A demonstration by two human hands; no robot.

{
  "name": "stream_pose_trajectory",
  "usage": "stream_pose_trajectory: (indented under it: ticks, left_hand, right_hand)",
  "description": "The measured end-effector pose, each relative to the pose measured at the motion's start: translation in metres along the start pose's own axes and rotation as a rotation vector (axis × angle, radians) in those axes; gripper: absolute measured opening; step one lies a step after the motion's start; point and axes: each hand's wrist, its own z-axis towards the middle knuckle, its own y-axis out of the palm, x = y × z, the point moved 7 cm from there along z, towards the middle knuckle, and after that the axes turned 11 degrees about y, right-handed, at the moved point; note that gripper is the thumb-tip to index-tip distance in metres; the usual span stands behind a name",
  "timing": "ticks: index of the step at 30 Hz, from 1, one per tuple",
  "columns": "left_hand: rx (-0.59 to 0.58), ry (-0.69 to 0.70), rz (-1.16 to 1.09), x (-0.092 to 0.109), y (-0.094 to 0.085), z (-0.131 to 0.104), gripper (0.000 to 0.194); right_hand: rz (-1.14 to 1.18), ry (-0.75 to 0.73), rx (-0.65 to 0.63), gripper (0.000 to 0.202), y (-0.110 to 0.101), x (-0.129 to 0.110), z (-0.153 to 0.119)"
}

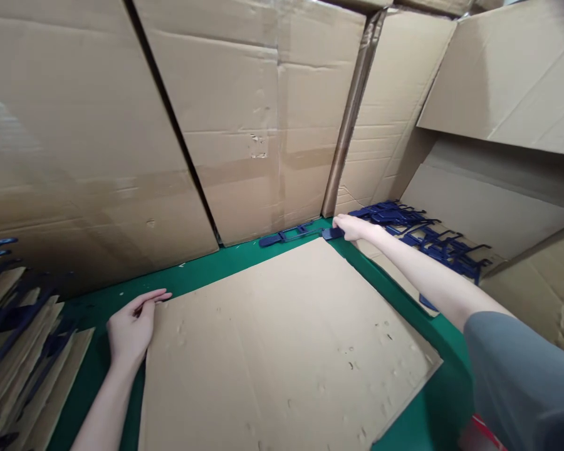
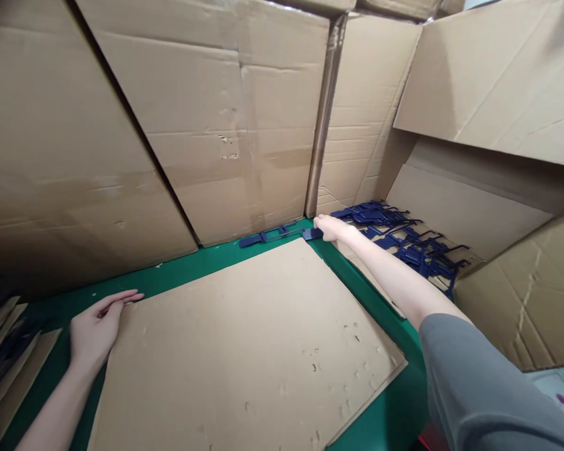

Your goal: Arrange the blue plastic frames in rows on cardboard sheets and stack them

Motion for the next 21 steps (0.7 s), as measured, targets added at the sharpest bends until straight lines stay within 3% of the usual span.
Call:
stream_pose_trajectory:
  ticks: [4, 6, 8, 10, 12, 14, 16, 18, 21]
  left_hand:
    - [0.055, -0.016, -0.041, -0.008, -0.001, -0.001, 0.022]
    - [0.057, -0.017, -0.089, -0.009, 0.002, -0.002, 0.022]
    - [0.042, -0.008, -0.148, -0.007, 0.007, -0.004, 0.024]
    - [0.015, 0.008, -0.175, -0.004, 0.011, -0.005, 0.024]
    - [-0.007, 0.021, -0.183, -0.002, 0.013, -0.006, 0.024]
    - [-0.008, 0.028, -0.19, -0.002, 0.014, -0.007, 0.025]
    - [0.0, 0.031, -0.203, -0.002, 0.013, -0.009, 0.027]
    - [-0.001, 0.039, -0.22, -0.002, 0.013, -0.011, 0.027]
    - [-0.019, 0.06, -0.233, -0.003, 0.015, -0.014, 0.027]
  right_hand:
    - [0.0, 0.053, 0.164, 0.036, -0.047, 0.007, -0.002]
    - [0.021, 0.036, 0.249, 0.037, -0.074, -0.006, -0.007]
    - [0.053, -0.05, 0.318, 0.04, -0.095, -0.04, -0.017]
    - [0.097, -0.227, 0.362, 0.044, -0.104, -0.094, -0.036]
    - [0.119, -0.471, 0.296, 0.043, -0.096, -0.162, -0.064]
    - [0.146, -0.919, 0.179, 0.044, -0.077, -0.238, -0.11]
    - [0.174, -1.15, 0.129, 0.047, -0.059, -0.295, -0.145]
    - [0.184, -1.244, 0.112, 0.042, -0.04, -0.337, -0.166]
    - [0.214, -1.273, 0.114, 0.031, -0.016, -0.376, -0.177]
